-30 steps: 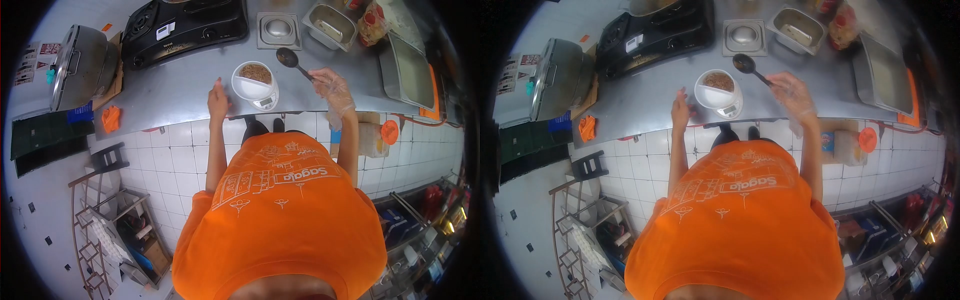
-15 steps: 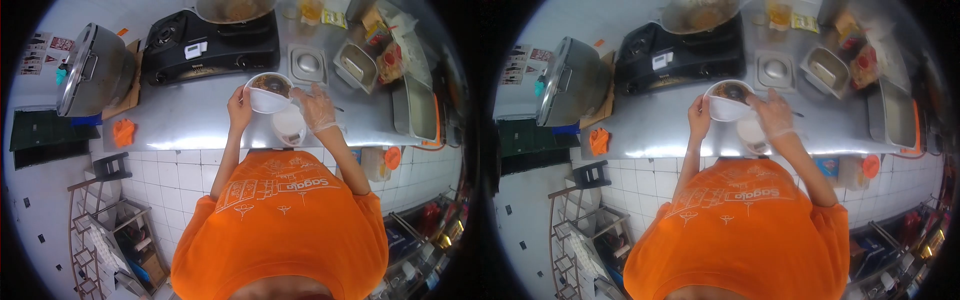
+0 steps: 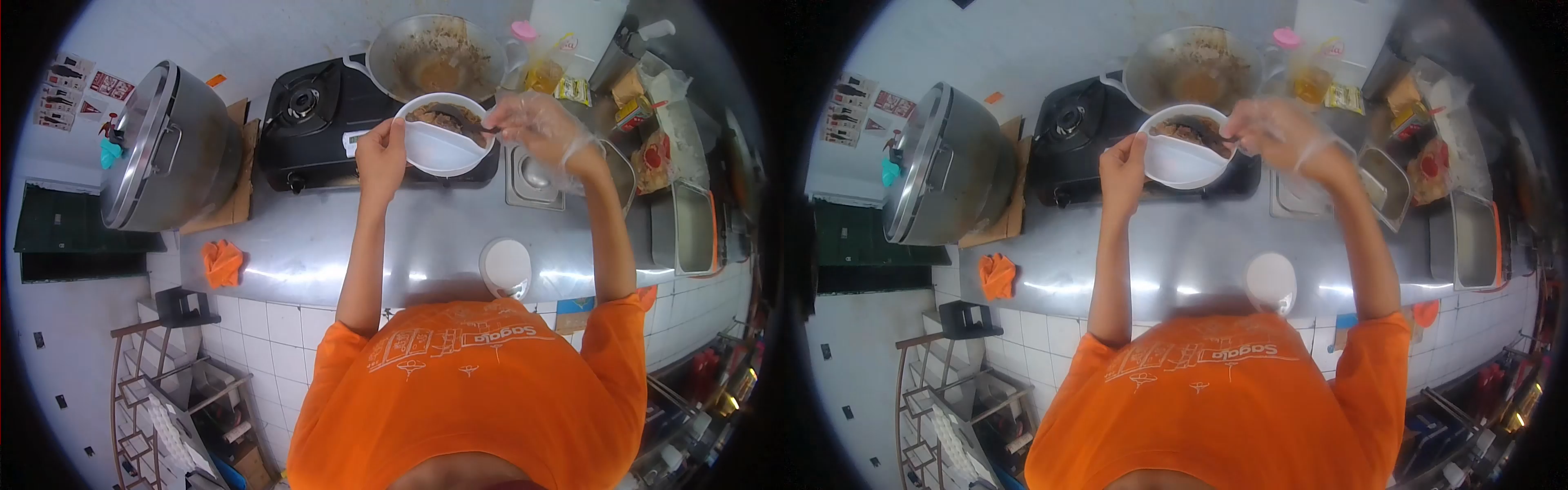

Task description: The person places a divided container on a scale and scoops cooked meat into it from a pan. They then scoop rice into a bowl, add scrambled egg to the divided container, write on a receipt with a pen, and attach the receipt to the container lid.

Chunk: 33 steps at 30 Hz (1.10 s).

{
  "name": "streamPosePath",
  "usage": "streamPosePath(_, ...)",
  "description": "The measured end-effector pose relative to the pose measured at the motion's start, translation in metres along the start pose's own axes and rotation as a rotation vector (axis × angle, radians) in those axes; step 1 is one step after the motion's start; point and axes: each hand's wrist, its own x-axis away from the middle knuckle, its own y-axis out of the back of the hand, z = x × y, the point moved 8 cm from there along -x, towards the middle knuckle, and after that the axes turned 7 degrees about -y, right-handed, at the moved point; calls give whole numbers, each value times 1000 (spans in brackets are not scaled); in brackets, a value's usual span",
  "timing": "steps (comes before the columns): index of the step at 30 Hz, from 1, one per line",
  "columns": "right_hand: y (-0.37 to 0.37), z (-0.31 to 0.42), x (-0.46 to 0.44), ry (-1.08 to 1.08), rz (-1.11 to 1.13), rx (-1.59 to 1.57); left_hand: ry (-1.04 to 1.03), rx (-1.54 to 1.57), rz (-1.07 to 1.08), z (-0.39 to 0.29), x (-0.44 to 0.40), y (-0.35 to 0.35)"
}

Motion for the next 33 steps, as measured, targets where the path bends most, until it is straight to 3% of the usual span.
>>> streamPosePath(3,8,-31,-30,-356,174,-82,9,-22,46,-6,-20,1)
streamPosePath(4,11,-45,-36,-429,142,-151,-3,-53,60,-7,-26,2)
streamPosePath(7,19,-63,-45,-484,97,-252,-45,-95,72,-7,-38,3)
streamPosePath(10,24,-73,-54,-473,124,-287,-16,-91,69,-4,-44,3)
streamPosePath(16,46,-66,-62,-472,-62,-198,1,-59,41,0,-55,-4)
streamPosePath(33,56,-72,-98,-349,-89,-243,-111,-51,-49,7,-79,-10)
